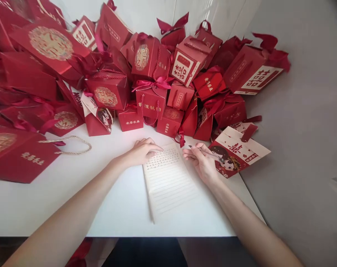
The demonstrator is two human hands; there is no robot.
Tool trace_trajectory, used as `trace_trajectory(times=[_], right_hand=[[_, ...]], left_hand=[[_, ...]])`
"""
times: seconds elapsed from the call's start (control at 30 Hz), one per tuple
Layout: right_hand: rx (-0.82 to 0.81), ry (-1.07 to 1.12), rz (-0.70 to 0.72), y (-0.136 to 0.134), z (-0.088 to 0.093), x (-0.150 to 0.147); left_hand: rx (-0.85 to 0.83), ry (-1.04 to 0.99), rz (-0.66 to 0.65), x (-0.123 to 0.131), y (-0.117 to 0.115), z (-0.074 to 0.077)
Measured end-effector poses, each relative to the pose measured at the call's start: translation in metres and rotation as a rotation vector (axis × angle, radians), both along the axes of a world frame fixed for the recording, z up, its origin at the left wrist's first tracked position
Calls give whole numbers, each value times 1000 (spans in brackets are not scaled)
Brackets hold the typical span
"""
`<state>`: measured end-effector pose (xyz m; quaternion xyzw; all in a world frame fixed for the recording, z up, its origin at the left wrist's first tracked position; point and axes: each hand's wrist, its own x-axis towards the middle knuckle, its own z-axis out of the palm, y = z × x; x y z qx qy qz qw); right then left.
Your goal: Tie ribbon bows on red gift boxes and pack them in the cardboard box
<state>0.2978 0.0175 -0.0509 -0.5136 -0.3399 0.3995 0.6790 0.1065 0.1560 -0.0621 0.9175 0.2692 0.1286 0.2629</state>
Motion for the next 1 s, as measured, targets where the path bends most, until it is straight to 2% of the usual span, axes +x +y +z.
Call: trace_trajectory(times=[0.1, 0.33, 0.57, 1.0], right_hand=[[-35, -62, -23, 6, -8, -3], [-169, -518, -176, 4, -5, -4], [-269, -631, -130, 4, -7, -5], [-254, -665, -177, 5, -10, -4]], left_hand=[[-40, 6, 9, 1, 1, -2], [-65, 30, 22, 3, 1, 2], [-71, 47, 23, 4, 0, 4], [-66, 97, 29, 4, -2, 7]])
